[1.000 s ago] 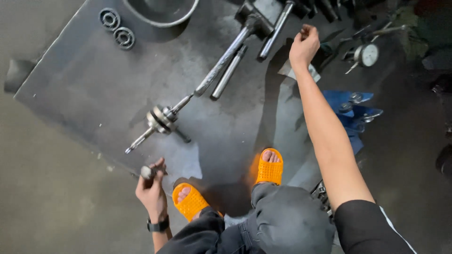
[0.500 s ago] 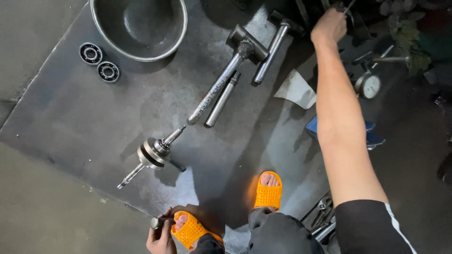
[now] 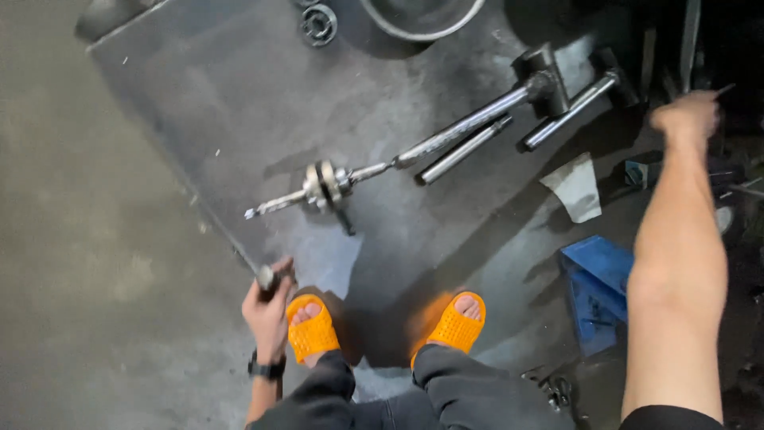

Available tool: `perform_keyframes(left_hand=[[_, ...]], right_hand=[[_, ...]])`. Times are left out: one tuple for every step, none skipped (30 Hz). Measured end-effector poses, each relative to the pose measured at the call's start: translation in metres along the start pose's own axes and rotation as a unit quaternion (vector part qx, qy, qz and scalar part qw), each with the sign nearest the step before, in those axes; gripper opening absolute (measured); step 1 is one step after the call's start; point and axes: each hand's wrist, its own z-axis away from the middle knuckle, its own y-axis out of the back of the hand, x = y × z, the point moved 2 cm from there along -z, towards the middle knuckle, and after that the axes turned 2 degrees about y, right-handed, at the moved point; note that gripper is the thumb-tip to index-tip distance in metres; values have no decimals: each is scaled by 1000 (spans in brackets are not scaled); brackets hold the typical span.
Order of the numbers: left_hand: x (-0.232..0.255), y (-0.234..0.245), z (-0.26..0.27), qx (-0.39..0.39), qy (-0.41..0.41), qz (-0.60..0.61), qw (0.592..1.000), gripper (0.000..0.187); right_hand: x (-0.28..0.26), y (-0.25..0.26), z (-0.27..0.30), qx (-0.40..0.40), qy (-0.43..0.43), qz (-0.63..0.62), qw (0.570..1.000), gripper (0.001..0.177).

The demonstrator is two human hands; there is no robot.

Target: The person places a shaft with attached bearings into a blue vise and uses a dial indicator to measure runout by rotating the shaft and observing the gauge. The person repeatedly repositions the shaft and adjusts the indicator throughout the clip.

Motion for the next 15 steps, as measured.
perform_keyframes(left_hand=[[11,-1,-3,-5,-44,-9,999,19],[20,-1,-7,6,-42,-6,999,19],[31,-4,-11,-26,-93,-3,995,22],[43,-4,-15,-61,-145,-3,988,25],[43,-9,-21,-54,-145,-4,988,25],[44,-16,-28,-77,-173,59,980,27],[46,-23,-36,-99,-201,122,967,30],[47,-27,-40,-98,-204,125,966,30],[48,-33,-44,-119,-221,142,958,30],[52,-42,-49,-140,-237,160,948,30],[57,-46,-54,-137,-241,165,947,30],[61,-50,-56,-149,-261,150,942,27],[64,-56,-58,-161,-282,134,936,24],[60,-59,-61,-162,-284,135,935,24],[56,-64,-65,-164,-280,134,936,23]], right_hand=[[13,-13,-21,43,54,27,997,70],[21,-13,-35,45,66,29,996,70],[27,-13,-48,52,106,-19,993,42],[38,-18,-58,56,142,-69,986,18],[37,-9,-30,55,149,-69,985,18],[38,2,-2,61,175,-201,962,17],[39,15,26,64,198,-330,921,18],[24,27,75,68,201,-330,920,18],[8,41,124,75,224,-510,827,21],[-7,57,169,78,240,-667,701,26],[-22,65,210,82,246,-665,700,26],[-37,66,252,26,268,-652,709,24],[-51,67,294,-31,289,-636,715,23],[-63,68,330,-28,289,-636,715,23],[-79,68,366,-112,316,-610,718,21]])
